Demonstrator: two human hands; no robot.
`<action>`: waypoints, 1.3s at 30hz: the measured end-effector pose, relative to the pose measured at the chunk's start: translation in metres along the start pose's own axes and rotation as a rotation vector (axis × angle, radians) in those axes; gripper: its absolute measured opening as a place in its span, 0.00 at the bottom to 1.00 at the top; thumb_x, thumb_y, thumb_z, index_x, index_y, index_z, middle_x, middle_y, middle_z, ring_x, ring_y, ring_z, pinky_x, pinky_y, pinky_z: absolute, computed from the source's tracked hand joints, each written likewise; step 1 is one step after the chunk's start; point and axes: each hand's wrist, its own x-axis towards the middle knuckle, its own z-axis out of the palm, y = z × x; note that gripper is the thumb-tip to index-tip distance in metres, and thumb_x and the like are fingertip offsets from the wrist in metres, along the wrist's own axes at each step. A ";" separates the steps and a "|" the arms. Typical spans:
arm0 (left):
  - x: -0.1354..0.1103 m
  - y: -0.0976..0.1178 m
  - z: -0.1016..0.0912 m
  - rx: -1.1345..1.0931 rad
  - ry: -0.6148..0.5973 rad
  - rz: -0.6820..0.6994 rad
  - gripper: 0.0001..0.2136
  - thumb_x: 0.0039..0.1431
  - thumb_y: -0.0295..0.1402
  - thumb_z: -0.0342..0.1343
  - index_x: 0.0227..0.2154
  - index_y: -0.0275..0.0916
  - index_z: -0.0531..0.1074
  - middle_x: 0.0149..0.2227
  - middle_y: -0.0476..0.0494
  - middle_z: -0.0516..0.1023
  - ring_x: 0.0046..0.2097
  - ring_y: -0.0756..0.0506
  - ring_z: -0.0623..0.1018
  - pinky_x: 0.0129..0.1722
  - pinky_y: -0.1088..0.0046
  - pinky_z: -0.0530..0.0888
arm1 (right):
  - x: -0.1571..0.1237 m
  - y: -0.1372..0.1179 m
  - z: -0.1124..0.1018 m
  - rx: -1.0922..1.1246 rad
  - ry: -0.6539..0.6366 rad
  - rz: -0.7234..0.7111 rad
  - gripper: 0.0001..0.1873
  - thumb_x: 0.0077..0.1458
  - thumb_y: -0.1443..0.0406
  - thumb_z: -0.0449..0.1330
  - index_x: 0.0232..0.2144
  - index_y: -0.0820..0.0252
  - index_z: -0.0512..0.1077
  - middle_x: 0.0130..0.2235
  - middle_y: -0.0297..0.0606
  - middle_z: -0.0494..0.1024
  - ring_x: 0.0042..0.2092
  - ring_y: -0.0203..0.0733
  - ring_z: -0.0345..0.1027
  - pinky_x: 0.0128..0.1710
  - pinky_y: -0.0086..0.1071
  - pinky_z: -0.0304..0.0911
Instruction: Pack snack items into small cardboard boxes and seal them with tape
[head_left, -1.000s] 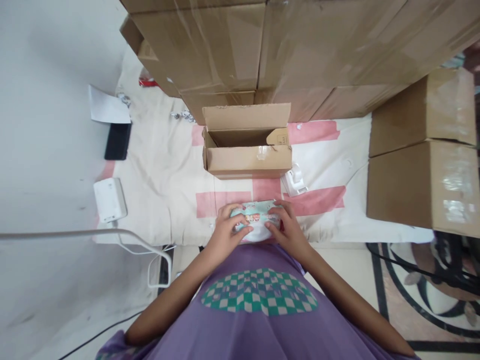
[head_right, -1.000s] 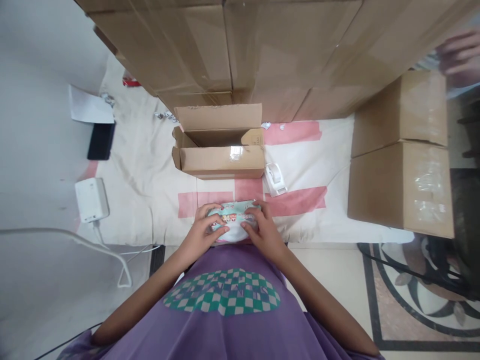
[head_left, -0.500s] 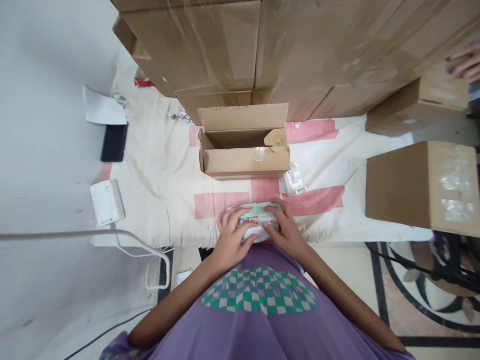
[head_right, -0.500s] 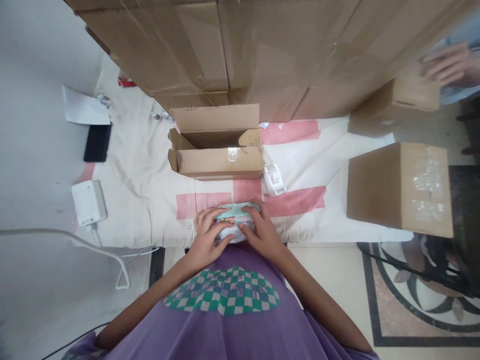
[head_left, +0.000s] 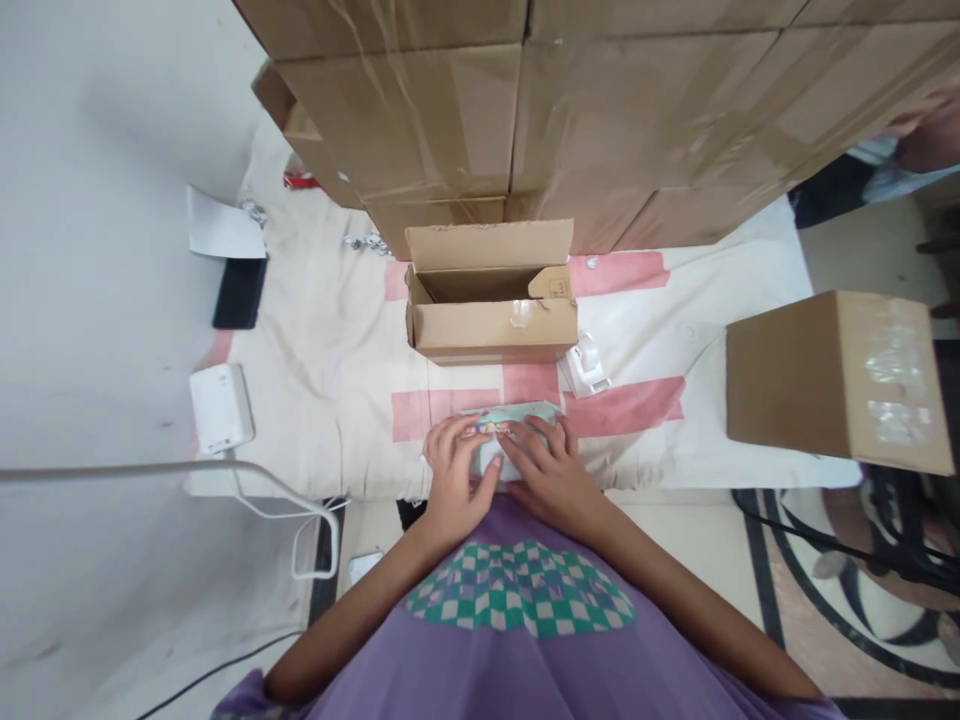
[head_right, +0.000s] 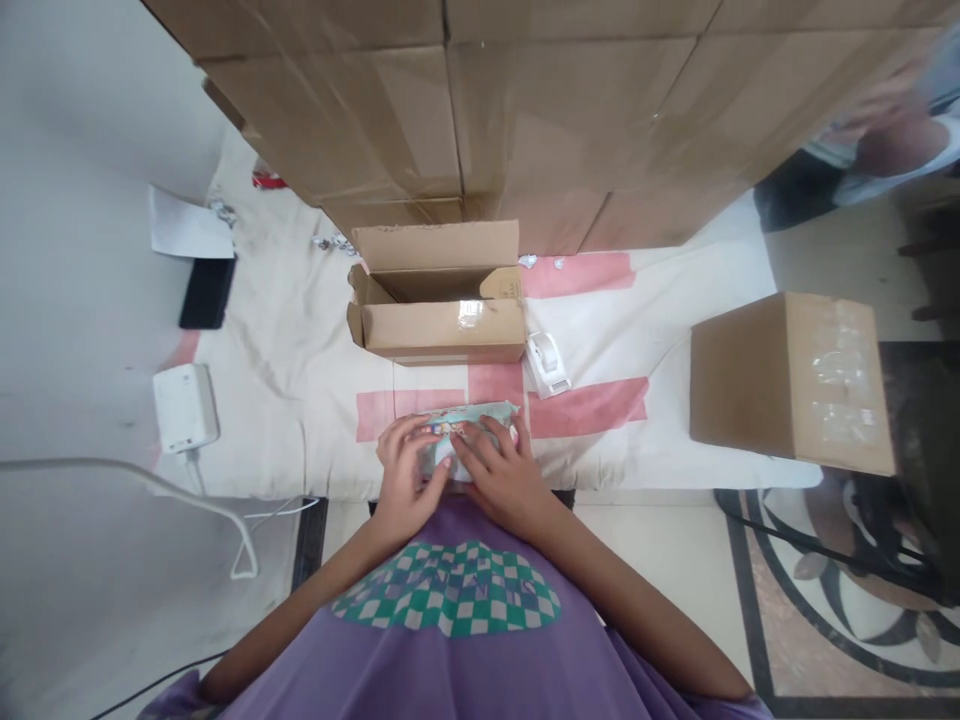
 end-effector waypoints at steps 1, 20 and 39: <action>0.002 -0.002 -0.001 -0.008 0.039 -0.028 0.09 0.66 0.31 0.56 0.48 0.42 0.68 0.56 0.36 0.70 0.60 0.37 0.69 0.61 0.51 0.64 | 0.004 -0.002 0.001 -0.041 -0.022 0.005 0.32 0.63 0.64 0.60 0.67 0.60 0.61 0.64 0.50 0.69 0.65 0.63 0.54 0.67 0.67 0.39; 0.135 0.003 -0.050 0.183 0.106 0.385 0.07 0.68 0.33 0.52 0.46 0.40 0.72 0.47 0.41 0.80 0.50 0.41 0.77 0.53 0.60 0.69 | 0.023 0.002 -0.076 0.391 -0.165 0.140 0.30 0.41 0.69 0.68 0.49 0.60 0.68 0.48 0.43 0.69 0.47 0.50 0.67 0.45 0.41 0.68; 0.103 0.017 -0.036 0.405 0.092 0.552 0.09 0.67 0.23 0.51 0.41 0.41 0.75 0.37 0.46 0.78 0.39 0.45 0.73 0.50 0.61 0.65 | 0.007 0.049 -0.126 1.140 0.836 0.480 0.40 0.53 0.40 0.57 0.62 0.51 0.67 0.49 0.49 0.79 0.54 0.65 0.74 0.53 0.60 0.72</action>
